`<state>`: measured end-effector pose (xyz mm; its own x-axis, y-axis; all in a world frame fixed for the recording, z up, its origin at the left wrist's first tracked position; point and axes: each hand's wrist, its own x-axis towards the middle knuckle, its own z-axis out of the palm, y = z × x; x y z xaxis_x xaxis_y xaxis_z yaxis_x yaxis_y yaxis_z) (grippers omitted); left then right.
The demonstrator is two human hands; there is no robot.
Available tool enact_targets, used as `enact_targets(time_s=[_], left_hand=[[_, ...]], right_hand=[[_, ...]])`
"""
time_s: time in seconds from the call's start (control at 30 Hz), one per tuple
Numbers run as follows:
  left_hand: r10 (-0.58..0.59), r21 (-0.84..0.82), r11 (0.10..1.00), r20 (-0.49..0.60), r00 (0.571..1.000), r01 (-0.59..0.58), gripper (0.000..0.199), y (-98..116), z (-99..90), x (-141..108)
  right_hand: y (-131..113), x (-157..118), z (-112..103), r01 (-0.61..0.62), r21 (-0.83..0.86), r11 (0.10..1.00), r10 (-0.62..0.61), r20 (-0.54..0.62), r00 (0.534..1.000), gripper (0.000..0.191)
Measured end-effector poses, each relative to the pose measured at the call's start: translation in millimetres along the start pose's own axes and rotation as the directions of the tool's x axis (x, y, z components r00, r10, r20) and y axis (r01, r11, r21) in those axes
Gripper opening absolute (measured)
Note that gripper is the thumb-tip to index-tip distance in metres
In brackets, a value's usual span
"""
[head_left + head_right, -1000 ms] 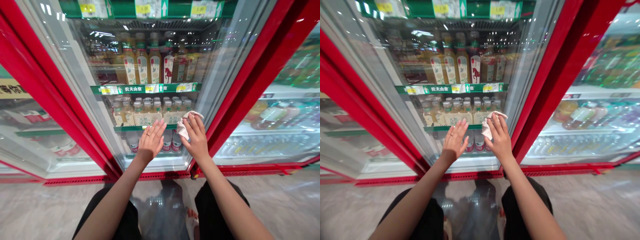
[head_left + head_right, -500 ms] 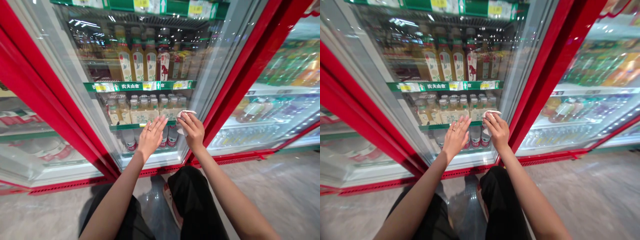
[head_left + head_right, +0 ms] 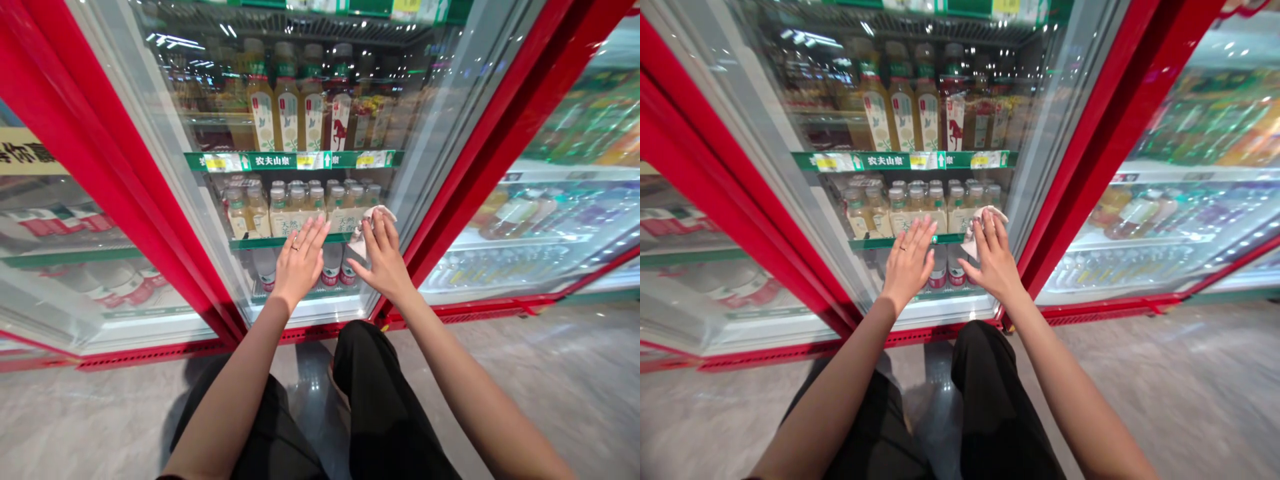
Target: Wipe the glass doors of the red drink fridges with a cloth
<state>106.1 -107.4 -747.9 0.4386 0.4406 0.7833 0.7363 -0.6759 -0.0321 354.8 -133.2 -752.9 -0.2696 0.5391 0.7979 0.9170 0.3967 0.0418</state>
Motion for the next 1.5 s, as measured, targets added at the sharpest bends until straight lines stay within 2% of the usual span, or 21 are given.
enact_targets(time_s=[0.13, 0.2, 0.37, 0.53, 0.73, 0.87, 0.97, 1.1, 1.17, 1.3, 1.5], left_hand=[[-0.007, 0.017, 1.0, -0.01, 1.0, 0.007, 0.091, -2.2, -3.5, -6.9], [-0.003, 0.031, 1.0, -0.022, 1.0, 0.004, 0.09, -3.8, -5.5, -10.3], [-0.009, 0.043, 0.999, -0.018, 1.0, 0.01, 0.09, -7.6, -9.8, -15.0], [-0.011, 0.04, 0.999, -0.038, 0.999, 0.013, 0.091, -9.7, -9.7, -14.5], [-0.044, 0.031, 0.998, -0.052, 0.998, 0.045, 0.092, -12.5, -6.0, -13.2], [-0.07, 0.049, 0.996, -0.039, 0.997, 0.072, 0.09, -14.2, -5.5, -13.3], [-0.077, 0.057, 0.995, -0.049, 0.996, 0.079, 0.089, -15.5, -6.3, -13.7], [-0.077, 0.042, 0.996, -0.065, 0.995, 0.08, 0.09, -16.5, -7.1, -14.8], [-0.079, 0.041, 0.996, -0.072, 0.994, 0.082, 0.09, -16.8, -7.5, -15.4], [-0.09, 0.04, 0.995, -0.072, 0.993, 0.093, 0.09, -17.9, -9.0, -16.8], [-0.106, 0.045, 0.993, -0.046, 0.993, 0.108, 0.091, -21.4, -10.9, -19.4]], right_hand=[[7.9, 4.2, 9.1, -0.012, 0.0, 1.0, 0.012, -0.131, 0.991, 0.067], [12.3, 8.4, 14.8, -0.042, 0.018, 0.999, 0.045, -0.213, 0.976, 0.06], [13.2, 9.8, 22.0, -0.073, 0.055, 0.996, 0.085, -0.274, 0.958, 0.051], [3.2, 7.1, 27.9, -0.116, 0.026, 0.993, 0.118, -0.358, 0.926, 0.053], [5.1, 19.9, 24.5, -0.06, -0.037, 0.998, 0.045, -0.319, 0.947, 0.051], [3.1, 16.9, 23.5, -0.075, -0.059, 0.995, 0.048, -0.372, 0.927, 0.056], [-0.6, 15.3, 25.0, -0.013, -0.017, 1.0, 0.005, -0.385, 0.923, 0.067], [1.6, 21.0, 21.1, 0.029, 0.003, 1.0, -0.026, -0.318, 0.948, 0.069], [3.1, 21.9, 18.8, 0.007, -0.01, 1.0, -0.01, -0.28, 0.96, 0.067], [-2.6, 16.0, 20.5, -0.043, -0.009, 0.999, 0.039, -0.278, 0.96, 0.071], [-11.2, 20.8, 19.2, 0.052, 0.01, 0.999, -0.049, -0.2, 0.979, 0.076]])
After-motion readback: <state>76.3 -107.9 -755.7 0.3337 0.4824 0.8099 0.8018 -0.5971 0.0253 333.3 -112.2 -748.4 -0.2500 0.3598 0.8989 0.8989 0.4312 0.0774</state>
